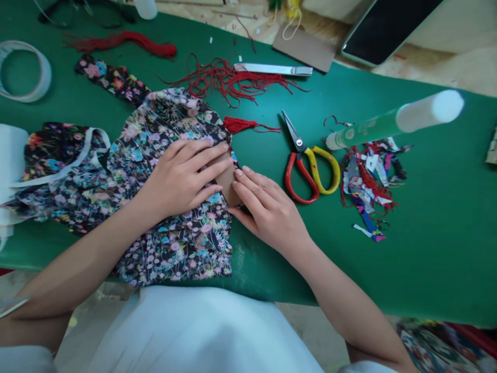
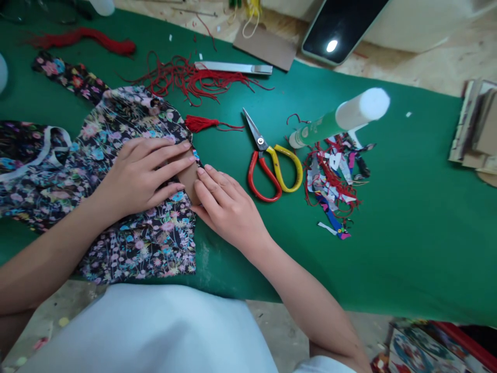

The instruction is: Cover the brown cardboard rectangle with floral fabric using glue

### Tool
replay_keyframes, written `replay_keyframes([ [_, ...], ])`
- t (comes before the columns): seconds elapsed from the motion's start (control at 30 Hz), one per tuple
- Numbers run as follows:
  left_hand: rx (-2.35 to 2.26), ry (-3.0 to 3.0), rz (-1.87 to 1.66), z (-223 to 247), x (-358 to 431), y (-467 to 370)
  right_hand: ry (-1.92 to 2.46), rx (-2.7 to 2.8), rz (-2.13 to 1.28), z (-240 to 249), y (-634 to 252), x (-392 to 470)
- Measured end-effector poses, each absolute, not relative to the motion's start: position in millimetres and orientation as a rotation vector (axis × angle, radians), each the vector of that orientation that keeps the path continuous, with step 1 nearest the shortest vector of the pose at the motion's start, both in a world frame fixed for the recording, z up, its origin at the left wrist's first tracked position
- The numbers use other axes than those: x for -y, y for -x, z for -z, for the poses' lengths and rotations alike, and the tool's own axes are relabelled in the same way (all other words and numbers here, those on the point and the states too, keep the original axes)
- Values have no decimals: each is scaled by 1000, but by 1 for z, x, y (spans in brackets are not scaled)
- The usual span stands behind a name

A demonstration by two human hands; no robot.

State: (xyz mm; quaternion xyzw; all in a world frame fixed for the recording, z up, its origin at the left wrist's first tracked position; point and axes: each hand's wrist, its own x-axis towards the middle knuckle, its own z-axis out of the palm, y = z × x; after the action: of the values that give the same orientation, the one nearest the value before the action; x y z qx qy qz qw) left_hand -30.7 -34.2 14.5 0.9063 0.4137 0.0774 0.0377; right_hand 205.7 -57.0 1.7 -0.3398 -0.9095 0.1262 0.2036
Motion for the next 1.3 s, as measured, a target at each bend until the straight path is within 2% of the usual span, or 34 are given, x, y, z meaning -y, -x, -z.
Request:
replay_keyframes([
  [0.43, -1411, -2548, -377, -11, 36, 32, 939, 2470, -345, 3, -205, 57],
  [0.7, -1408, -2545, -345, -12, 36, 33, 1133, 2370, -224, 1, -210, 60],
  [1.3, -1371, -2453, -385, -14, 35, 34, 1168, 2344, -387, -2, -213, 57],
])
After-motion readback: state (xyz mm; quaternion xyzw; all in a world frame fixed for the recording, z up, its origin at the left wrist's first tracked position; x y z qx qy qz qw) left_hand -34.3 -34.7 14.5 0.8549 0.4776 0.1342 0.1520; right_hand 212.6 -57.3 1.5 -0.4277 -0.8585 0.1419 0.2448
